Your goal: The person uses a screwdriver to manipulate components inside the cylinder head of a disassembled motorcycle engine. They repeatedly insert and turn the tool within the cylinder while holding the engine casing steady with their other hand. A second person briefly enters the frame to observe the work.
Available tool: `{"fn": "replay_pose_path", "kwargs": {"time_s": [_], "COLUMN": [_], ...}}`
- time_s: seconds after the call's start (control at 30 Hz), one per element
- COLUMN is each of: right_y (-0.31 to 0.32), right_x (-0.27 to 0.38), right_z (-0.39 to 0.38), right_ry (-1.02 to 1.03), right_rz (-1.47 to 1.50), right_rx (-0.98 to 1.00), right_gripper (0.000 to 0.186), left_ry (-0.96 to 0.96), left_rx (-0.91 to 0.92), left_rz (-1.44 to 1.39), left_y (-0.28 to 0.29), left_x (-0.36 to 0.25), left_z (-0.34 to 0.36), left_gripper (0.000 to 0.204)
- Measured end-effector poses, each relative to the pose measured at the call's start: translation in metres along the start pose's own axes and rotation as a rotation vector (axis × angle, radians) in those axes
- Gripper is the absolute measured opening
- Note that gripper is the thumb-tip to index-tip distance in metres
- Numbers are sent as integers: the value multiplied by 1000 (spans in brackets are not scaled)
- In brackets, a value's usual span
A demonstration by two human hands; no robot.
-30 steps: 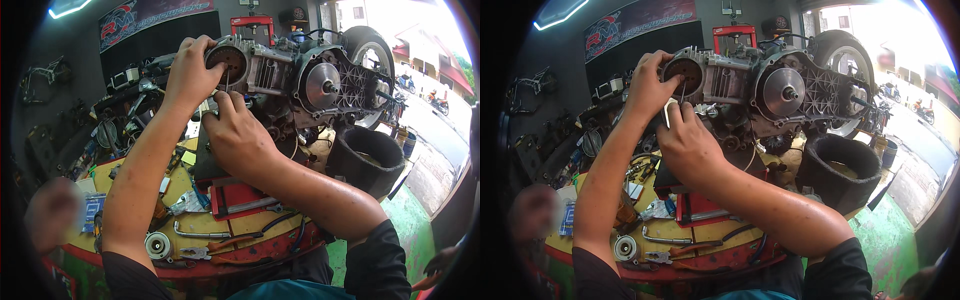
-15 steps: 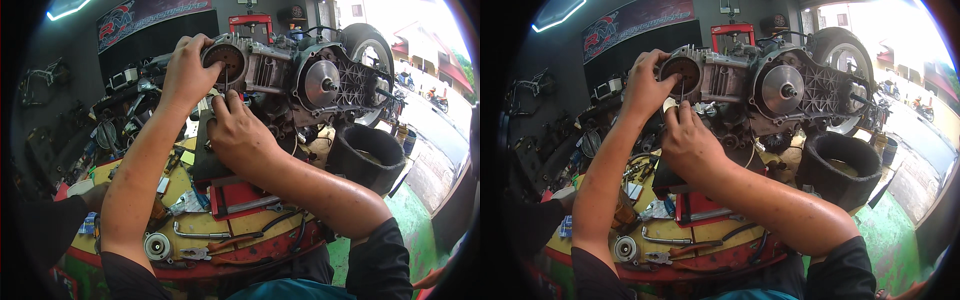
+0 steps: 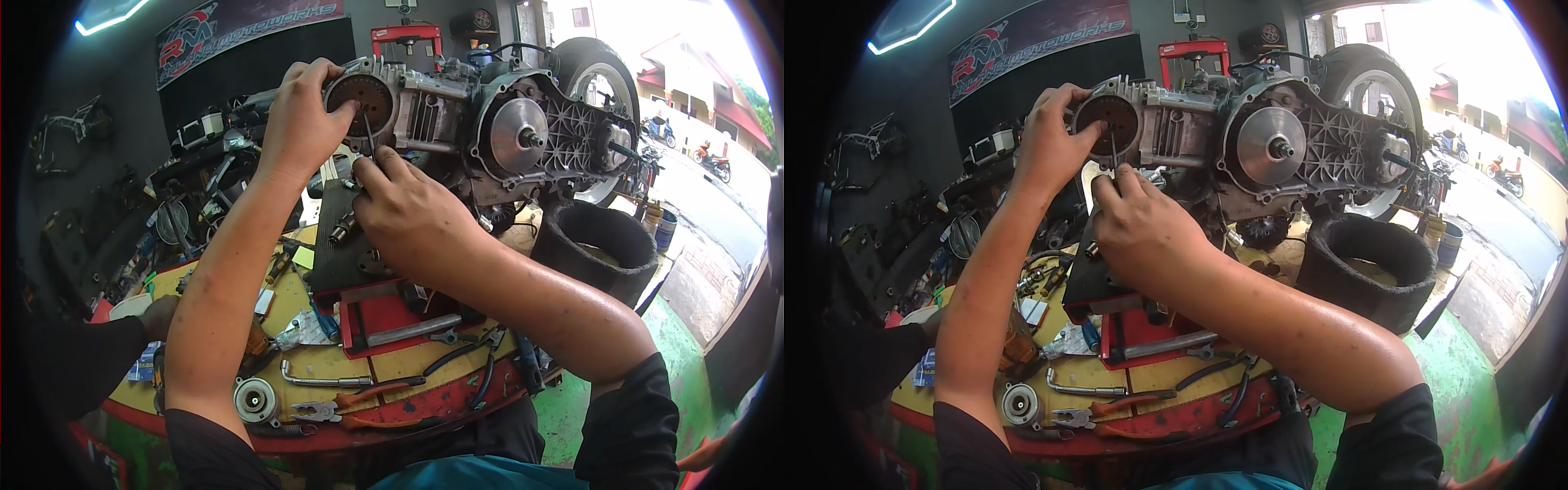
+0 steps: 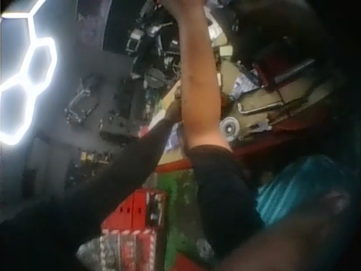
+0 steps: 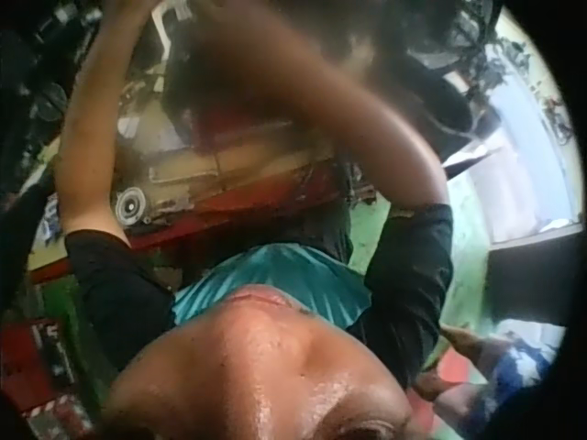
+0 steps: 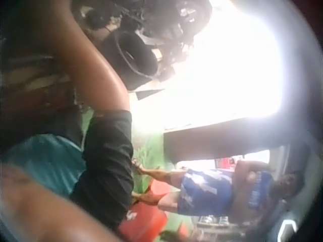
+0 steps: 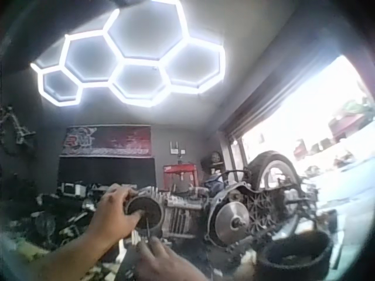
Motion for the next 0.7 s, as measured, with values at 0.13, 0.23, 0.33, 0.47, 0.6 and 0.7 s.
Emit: {"fn": "replay_pose_path", "kwargs": {"time_s": [0.13, 0.23, 0.33, 0.47, 0.6, 0.7], "right_y": [19, 27, 32, 39, 41, 38], "right_x": [-3, -17, -37, -57, -69, -74], "right_z": [-4, -11, -15, -15, -11, -8], "right_ry": [-98, -180, -250, -280, -285, -298], "right_rz": [288, 422, 626, 760, 787, 895], "right_rx": [-36, -184, -236, -201, -169, -184], "right_gripper": [22, 26, 28, 30, 30, 29], "left_ry": [-20, -9, 2, 18, 26, 21], "left_rx": [-12, -3, 5, 26, 41, 41], "left_rz": [8, 16, 14, 6, 1, 8], "left_y": [0, 1, 2, 2, 3, 3], "left_x": [4, 3, 2, 5, 5, 3], "left_z": [0, 1, 2, 4, 5, 3], "left_gripper": [37, 37, 38, 39, 40, 40]}}
Point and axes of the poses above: each hand's wrist, its own z-axis towards the middle knuckle, its own y-axis out of the back of the hand, x = y × z, the point moved 2 cm from there along z, towards the middle knuckle, and after that the axes turned 3 degrees about x, right-handed, at the moved point
